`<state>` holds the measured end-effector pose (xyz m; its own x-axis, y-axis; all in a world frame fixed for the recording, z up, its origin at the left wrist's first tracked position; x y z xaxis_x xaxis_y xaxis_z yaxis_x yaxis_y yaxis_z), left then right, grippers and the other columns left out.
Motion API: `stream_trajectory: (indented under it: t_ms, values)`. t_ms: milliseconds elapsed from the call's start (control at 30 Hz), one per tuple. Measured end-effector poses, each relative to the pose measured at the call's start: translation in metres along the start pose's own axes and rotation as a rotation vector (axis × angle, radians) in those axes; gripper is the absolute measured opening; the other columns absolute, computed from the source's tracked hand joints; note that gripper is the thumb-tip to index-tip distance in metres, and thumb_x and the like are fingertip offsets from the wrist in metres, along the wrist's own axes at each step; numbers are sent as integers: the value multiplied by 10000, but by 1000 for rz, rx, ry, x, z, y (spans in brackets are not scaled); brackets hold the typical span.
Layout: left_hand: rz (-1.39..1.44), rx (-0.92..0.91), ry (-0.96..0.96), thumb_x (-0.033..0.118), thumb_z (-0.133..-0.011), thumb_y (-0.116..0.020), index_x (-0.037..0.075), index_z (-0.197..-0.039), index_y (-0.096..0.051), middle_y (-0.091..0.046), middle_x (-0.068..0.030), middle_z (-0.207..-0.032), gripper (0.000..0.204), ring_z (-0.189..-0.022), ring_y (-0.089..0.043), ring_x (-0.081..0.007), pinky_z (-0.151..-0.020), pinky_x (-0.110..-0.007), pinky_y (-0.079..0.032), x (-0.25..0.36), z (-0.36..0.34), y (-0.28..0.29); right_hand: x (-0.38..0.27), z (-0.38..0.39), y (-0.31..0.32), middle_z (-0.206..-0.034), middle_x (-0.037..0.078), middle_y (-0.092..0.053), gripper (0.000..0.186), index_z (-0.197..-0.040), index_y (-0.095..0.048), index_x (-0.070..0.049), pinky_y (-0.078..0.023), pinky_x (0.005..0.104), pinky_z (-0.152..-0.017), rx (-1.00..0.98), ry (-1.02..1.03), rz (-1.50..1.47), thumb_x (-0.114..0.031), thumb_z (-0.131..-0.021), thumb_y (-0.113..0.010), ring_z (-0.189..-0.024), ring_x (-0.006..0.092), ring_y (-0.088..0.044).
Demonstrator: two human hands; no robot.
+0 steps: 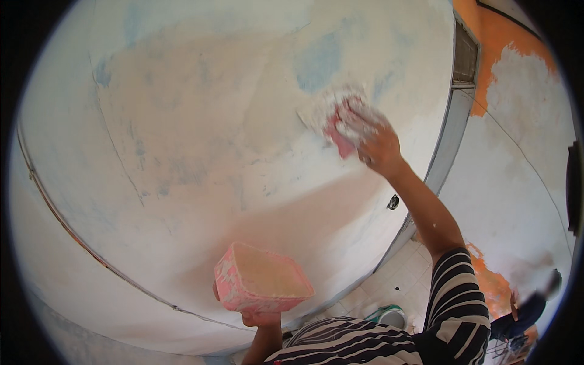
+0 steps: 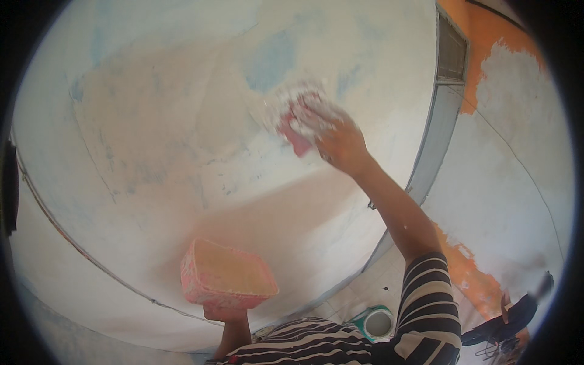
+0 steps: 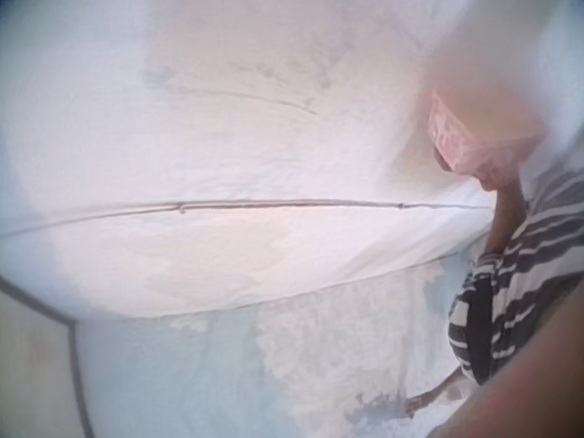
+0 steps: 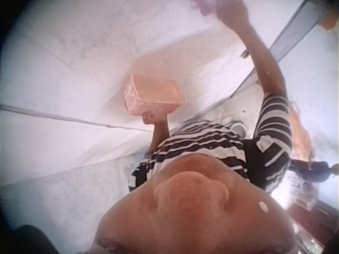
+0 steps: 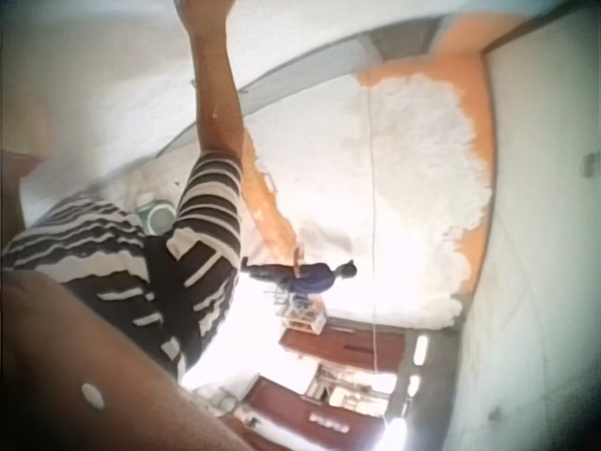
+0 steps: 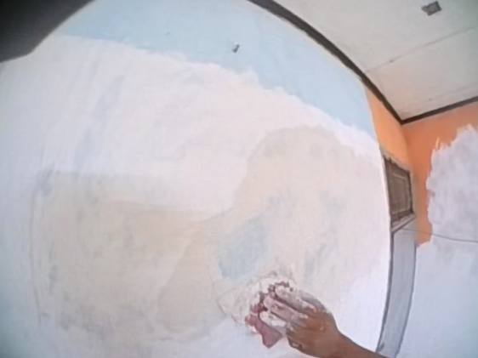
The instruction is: The person applies white plaster to a blue-tinged wall using a trowel, scooping the plaster from a pink plastic container and spreading it in smooth strokes across the surface.
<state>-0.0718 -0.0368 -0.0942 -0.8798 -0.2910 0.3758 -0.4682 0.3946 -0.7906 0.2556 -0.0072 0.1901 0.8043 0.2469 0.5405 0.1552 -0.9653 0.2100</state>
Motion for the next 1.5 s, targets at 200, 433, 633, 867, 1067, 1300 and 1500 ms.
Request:
stream_trajectory:
  t_ms: [200,433,633,867,1067,1300,1500]
  values:
    - [14,37,-2,493,-859,-396,93,-1360,-340,-399,-110,-1340,643,-1217,-419,-311,-992,-479,-389,-1,3,10,-7,-32,20,-1094,206,-625,224,-971,-629,5,-481,417,-921,257,-127,-61,44,-754,-668,-1117,378,-555]
    - [62,-132,25,481,-794,-514,98,-1385,-305,-379,-104,-1374,735,-1260,-382,-315,-1031,-479,-345,1,0,-9,-7,-43,-4,-1206,98,-591,378,-1034,-642,-46,-465,416,-922,108,-78,-10,65,-678,-580,-1184,293,-516]
    - [117,-48,34,487,-765,-527,84,-1375,-314,-386,-122,-1368,761,-1256,-390,-316,-1026,-472,-354,9,-7,-15,-81,49,2,-1195,92,-597,352,-1053,-633,-41,-478,417,-898,21,-144,-201,-11,-707,-573,-1151,297,-538]
    - [100,-57,70,480,-781,-500,81,-1364,-328,-399,-124,-1353,727,-1241,-404,-313,-1017,-470,-364,1,-27,-23,-131,87,53,-895,187,-678,265,-1071,-566,23,-534,335,-682,-49,-817,-642,2,-811,-609,-787,273,-686]
    - [81,-89,107,473,-794,-477,78,-1355,-340,-411,-125,-1340,700,-1228,-416,-311,-1008,-468,-372,15,-27,-25,-162,36,85,-875,190,-677,241,-1013,-566,2,-539,340,-628,-103,-838,-967,40,-783,-624,-759,291,-686]
    - [93,-103,152,466,-810,-451,74,-1345,-354,-424,-126,-1325,669,-1213,-430,-309,-999,-466,-382,11,-20,-19,-198,20,60,-773,89,-614,282,-962,-582,-15,-482,366,-520,-556,-260,-894,-7,-692,-661,-616,284,-597]
    - [113,-106,167,460,-824,-428,71,-1336,-366,-436,-128,-1312,645,-1200,-442,-306,-990,-465,-391,10,-16,-12,-229,31,44,-793,106,-604,231,-971,-557,-21,-511,356,-587,-283,-680,-1120,16,-755,-629,-696,267,-632]
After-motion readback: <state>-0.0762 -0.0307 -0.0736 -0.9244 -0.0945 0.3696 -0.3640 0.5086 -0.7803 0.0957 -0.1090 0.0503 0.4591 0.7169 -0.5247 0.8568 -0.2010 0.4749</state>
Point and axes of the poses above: each hand's wrist, its own z-axis away from the middle knuckle, its own y-axis out of the back of the hand, x = y × z, the point moved 3 cm from there along -z, towards the middle knuckle
